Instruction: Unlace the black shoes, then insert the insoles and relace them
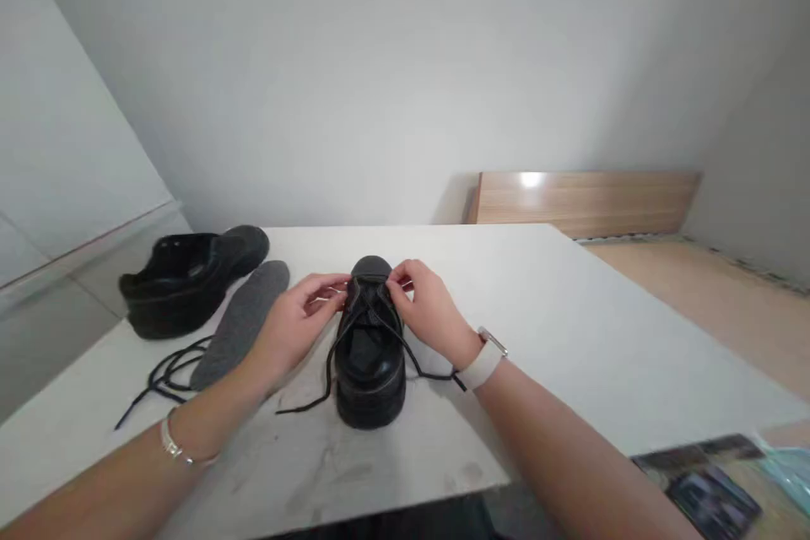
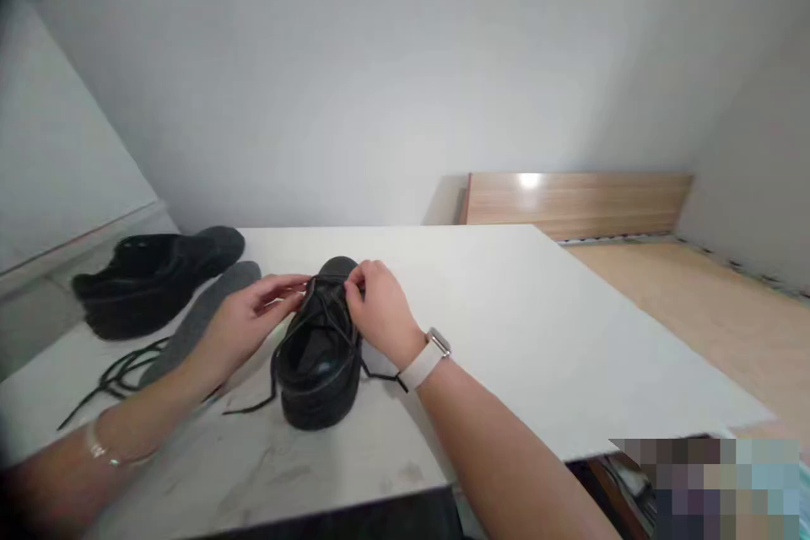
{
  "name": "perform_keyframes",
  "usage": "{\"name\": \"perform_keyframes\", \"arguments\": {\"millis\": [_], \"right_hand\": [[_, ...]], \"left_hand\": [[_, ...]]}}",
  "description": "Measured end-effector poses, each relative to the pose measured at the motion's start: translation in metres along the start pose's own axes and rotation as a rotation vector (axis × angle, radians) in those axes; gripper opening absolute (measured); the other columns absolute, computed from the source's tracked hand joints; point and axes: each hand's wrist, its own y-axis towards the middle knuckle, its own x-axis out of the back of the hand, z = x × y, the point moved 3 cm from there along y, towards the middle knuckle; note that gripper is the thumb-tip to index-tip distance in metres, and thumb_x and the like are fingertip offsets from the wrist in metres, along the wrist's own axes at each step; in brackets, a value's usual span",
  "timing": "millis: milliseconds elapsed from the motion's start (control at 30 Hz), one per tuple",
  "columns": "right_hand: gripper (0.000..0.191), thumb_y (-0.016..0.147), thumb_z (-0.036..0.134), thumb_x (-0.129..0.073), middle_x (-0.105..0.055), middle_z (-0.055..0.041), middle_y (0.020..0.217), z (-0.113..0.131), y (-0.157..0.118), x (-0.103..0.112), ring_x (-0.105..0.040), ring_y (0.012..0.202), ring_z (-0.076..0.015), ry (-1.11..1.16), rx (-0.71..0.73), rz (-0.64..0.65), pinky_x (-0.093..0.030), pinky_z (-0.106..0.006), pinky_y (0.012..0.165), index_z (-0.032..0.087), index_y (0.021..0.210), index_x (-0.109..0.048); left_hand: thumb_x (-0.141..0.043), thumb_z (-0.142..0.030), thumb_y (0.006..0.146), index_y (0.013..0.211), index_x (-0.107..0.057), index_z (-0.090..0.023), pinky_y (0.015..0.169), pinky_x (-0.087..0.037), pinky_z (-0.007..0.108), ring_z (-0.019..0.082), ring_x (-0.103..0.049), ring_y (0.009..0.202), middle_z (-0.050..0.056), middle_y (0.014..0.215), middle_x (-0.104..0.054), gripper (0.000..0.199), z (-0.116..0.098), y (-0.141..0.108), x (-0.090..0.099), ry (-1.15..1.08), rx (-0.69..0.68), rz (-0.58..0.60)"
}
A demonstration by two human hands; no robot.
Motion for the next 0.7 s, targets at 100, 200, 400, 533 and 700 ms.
{"name": "perform_keyframes", "arguments": {"millis": [100, 200, 400, 533, 700], "right_hand": [[0.008, 0.090, 0.010, -0.054, -0.061, -0.0055, 0.089, 0.002, -0.002, 0.002, -0.058, 0.081, -0.0180, -0.031, 0.024, -0.003, -0.046, -0.032, 0.071, 0.017, 0.086, -0.054], [0.007, 0.090, 0.011, -0.054, -0.062, -0.0055, 0.087, 0.004, -0.004, 0.004, -0.058, 0.080, -0.0181, -0.044, 0.040, -0.006, -0.046, -0.031, 0.071, 0.017, 0.086, -0.054], [0.007, 0.090, 0.013, -0.055, -0.064, -0.0050, 0.085, 0.007, -0.005, 0.005, -0.061, 0.078, -0.0171, -0.022, 0.027, -0.001, -0.047, -0.030, 0.071, 0.018, 0.085, -0.054], [0.006, 0.089, 0.013, -0.055, -0.065, -0.0049, 0.084, 0.008, -0.005, 0.006, -0.061, 0.077, -0.0169, -0.011, 0.013, -0.004, -0.047, -0.030, 0.071, 0.017, 0.084, -0.055], [0.004, 0.085, 0.015, -0.058, -0.065, -0.0029, 0.079, 0.011, -0.006, 0.006, -0.060, 0.071, -0.0153, 0.016, -0.009, -0.008, -0.044, -0.028, 0.067, 0.017, 0.082, -0.058]], "left_hand": [[-0.068, -0.047, 0.082, 0.109, -0.069, -0.015, 0.090, -0.055, 0.036, 0.023, -0.068, 0.094, 0.010, 0.108, -0.072, 0.042, 0.002, 0.000, 0.002, -0.009, 0.004, -0.002], [-0.068, -0.046, 0.082, 0.107, -0.069, -0.017, 0.085, -0.055, 0.034, 0.021, -0.068, 0.089, 0.008, 0.100, -0.072, 0.039, 0.002, 0.000, 0.003, 0.001, -0.007, 0.002], [-0.067, -0.046, 0.083, 0.109, -0.064, -0.017, 0.080, -0.054, 0.032, 0.020, -0.067, 0.083, 0.004, 0.088, -0.069, 0.040, 0.006, 0.000, 0.002, -0.036, 0.030, 0.012], [-0.067, -0.046, 0.081, 0.105, -0.063, -0.016, 0.080, -0.054, 0.032, 0.020, -0.067, 0.083, 0.005, 0.088, -0.069, 0.039, 0.006, 0.000, 0.000, -0.078, 0.062, 0.027], [-0.068, -0.044, 0.079, 0.094, -0.062, -0.018, 0.081, -0.052, 0.032, 0.020, -0.065, 0.083, 0.004, 0.089, -0.067, 0.031, -0.003, -0.002, 0.001, -0.053, 0.049, 0.003]]}}
